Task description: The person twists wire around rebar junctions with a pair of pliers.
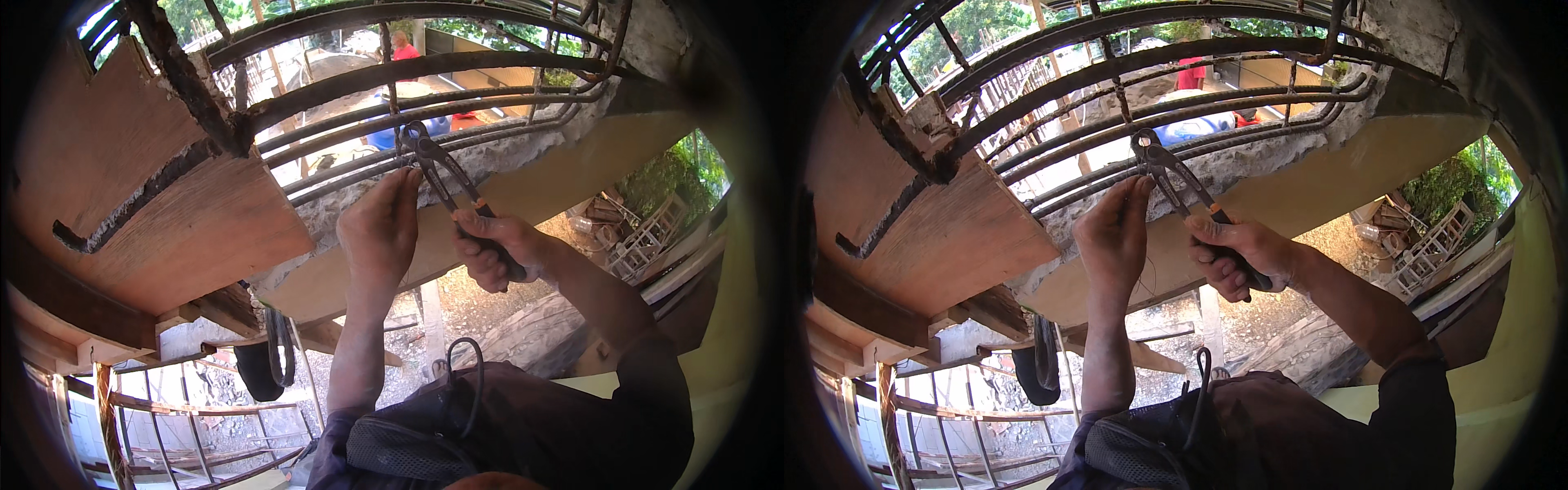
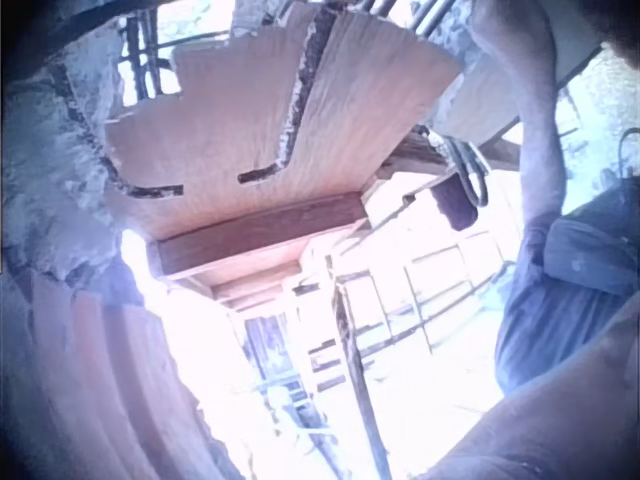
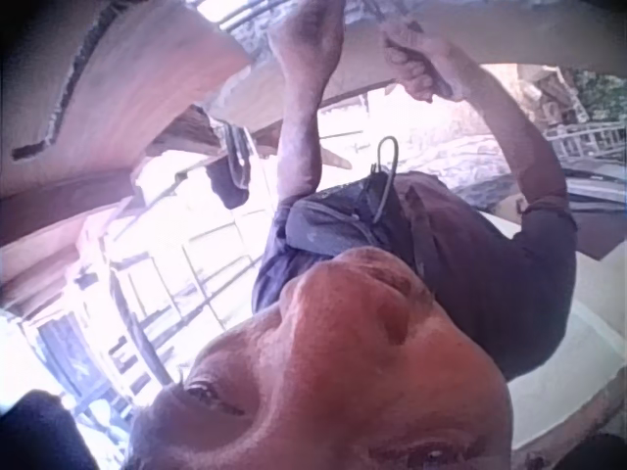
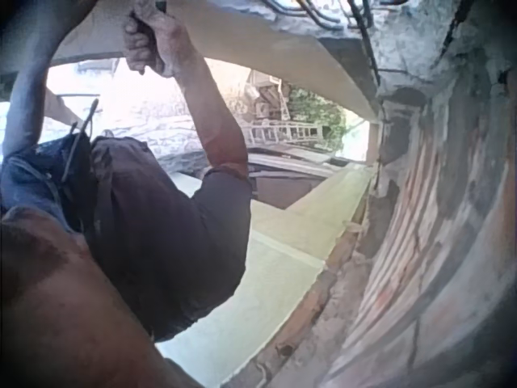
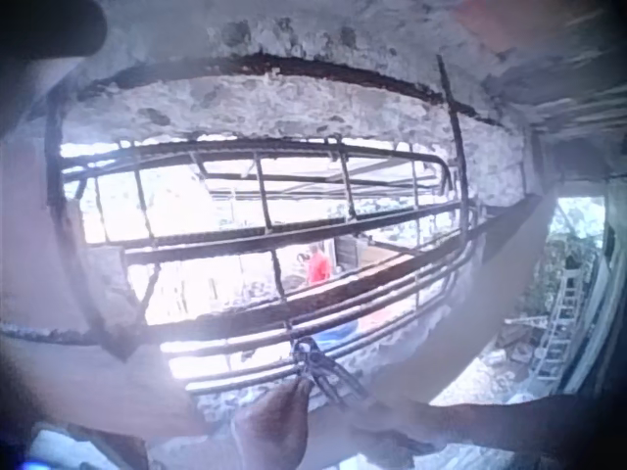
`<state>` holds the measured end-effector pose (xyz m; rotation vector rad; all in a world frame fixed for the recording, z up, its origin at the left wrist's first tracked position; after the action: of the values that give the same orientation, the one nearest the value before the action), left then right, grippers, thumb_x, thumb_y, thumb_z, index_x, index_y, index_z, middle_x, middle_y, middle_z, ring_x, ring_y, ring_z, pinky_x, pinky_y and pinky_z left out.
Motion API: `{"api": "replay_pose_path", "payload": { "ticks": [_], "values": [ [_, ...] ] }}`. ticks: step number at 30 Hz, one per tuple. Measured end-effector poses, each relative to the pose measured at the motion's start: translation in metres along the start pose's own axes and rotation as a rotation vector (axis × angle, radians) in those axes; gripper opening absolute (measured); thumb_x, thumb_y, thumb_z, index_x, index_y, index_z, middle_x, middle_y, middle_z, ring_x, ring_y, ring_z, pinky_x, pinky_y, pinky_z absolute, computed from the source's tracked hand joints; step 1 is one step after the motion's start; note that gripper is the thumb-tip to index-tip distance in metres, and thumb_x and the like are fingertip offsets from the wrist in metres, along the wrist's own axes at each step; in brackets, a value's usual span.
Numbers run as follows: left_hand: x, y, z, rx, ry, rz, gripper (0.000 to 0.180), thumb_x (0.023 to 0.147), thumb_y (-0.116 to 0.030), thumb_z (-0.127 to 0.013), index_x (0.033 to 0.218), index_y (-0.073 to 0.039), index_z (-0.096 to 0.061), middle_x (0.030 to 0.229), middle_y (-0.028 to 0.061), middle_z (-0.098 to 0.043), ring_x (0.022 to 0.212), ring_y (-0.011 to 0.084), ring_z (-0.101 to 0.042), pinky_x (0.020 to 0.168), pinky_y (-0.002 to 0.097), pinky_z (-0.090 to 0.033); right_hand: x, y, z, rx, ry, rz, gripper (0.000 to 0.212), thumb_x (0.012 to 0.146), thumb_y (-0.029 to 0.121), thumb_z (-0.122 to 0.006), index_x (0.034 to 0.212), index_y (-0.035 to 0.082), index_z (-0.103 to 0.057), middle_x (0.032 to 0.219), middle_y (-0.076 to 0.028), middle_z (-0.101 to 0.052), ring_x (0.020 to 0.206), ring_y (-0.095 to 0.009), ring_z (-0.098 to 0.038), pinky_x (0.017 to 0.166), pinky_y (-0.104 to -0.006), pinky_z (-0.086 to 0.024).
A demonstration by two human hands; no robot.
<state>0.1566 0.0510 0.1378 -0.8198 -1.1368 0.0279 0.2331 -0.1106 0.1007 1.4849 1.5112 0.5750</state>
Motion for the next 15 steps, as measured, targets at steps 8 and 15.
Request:
{"api": "replay_pose_path", "payload": {
  "ticks": [8, 15],
  "values": [
    [0.007, -0.009, 0.01, 0.116, -0.074, -0.019, 0.011, 0.094, -0.013, -0.069, 0.097, -0.004, -0.072, 0.07, 0.0158, -0.066, 0.058, 0.0276, -0.066, 0.053, 0.0344, -0.046, -0.001, -0.007, -0.014, -0.183, -0.145, 0.223, 0.055, 0.104, 0.048, -0.044, 0.135, 0.002, -0.05, 0.092, -0.016, -0.071, 0.082, -0.025, -0.074, 0.078, -0.0397, -0.06],
    [0.003, -0.002, 0.009, 0.22, -0.105, 0.131, 0.019, 0.095, -0.016, -0.068, 0.095, 0.002, -0.073, 0.059, 0.0091, -0.06, 0.056, 0.0057, -0.052, 0.052, 0.0276, -0.041, -0.028, -0.015, 0.005, -0.26, -0.383, 0.226, 0.049, 0.105, 0.041, -0.047, 0.138, 0.004, -0.049, 0.093, -0.015, -0.07, 0.08, -0.024, -0.073, 0.075, -0.0373, -0.06]
  ]
}}
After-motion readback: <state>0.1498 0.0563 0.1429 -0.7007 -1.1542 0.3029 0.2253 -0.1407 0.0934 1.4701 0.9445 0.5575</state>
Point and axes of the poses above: each hand's wrist, its own x-axis towards the middle knuckle, its own z-axis out of the back of the hand, y = z × x, the point moved 4 cm from there along x, towards the middle knuckle
